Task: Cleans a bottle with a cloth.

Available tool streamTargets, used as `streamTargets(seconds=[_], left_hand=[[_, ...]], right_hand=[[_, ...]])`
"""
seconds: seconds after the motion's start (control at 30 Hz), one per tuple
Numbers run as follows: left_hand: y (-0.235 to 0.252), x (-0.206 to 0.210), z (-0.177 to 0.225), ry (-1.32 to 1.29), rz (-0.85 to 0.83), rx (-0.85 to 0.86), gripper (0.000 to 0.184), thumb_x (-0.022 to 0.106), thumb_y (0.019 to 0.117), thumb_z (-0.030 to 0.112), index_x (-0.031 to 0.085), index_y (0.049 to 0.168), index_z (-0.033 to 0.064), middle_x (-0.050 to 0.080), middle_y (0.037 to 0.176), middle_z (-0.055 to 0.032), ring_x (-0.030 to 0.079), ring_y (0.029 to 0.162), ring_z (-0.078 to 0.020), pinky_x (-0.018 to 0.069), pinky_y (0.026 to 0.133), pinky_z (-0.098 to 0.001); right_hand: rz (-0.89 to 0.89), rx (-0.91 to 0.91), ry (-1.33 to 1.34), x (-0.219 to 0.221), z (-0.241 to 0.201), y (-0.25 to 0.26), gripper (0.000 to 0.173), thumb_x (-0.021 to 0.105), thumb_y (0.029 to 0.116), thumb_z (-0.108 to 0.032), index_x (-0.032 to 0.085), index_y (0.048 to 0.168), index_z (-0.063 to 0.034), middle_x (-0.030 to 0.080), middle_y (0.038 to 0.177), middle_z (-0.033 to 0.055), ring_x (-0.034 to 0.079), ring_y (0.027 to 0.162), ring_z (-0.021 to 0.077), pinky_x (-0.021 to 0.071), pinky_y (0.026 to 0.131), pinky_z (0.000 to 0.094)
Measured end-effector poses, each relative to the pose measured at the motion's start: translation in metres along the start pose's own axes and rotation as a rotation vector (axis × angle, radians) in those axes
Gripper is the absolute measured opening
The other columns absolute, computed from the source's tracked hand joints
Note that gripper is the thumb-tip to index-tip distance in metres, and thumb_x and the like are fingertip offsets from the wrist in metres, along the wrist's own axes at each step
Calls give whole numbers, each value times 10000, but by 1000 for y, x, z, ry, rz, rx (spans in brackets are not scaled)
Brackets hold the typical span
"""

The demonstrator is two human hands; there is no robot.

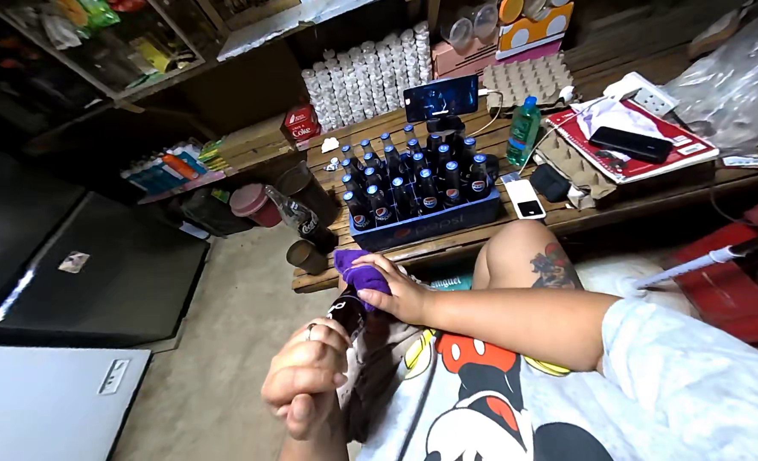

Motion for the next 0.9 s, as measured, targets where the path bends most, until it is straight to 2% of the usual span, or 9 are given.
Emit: streamTargets(seconds=[0.23,0.37,0.5,0.63,0.9], left_hand=[[-1,4,3,-13,-70,11,424,424,1078,430,621,822,155,558,667,48,595,673,-98,549,773,-288],[-2,5,3,-25,-84,12,429,427,1080,423,614,809,148,569,673,41,606,688,-105,549,783,-287],[-1,10,3,-21,-116,11,450,421,1081,429,610,788,145,575,667,32,614,693,-112,552,787,-294],[0,20,4,6,-185,-5,470,404,1084,433,612,775,147,574,673,31,614,710,-112,541,795,-286],[2,19,3,1,-198,-14,483,397,1084,442,606,766,143,568,671,25,611,712,-118,538,789,-288]], right_hand=[[-44,20,-41,2,-7,2,654,477,1012,-523,512,1455,-43,431,1549,178,339,1485,309,250,1237,476],[-58,-46,-49,3,-17,1,683,442,1008,-557,548,1415,-20,458,1526,190,338,1484,320,247,1236,464],[-60,-173,-12,6,-36,-2,742,403,989,-615,591,1354,3,523,1458,200,413,1432,320,305,1203,473],[-38,-313,9,5,-52,-4,725,394,1000,-607,638,1280,16,603,1362,193,490,1365,308,362,1163,460],[-70,-320,-44,3,-49,1,685,409,1004,-566,633,1284,18,606,1357,195,502,1357,310,367,1161,468]])
Point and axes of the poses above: each hand's wrist, its own y-axis towards the middle knuckle, its own x-axis out of the palm, z = x × y, the point moved 9 cm from there along y, towards the middle knuckle
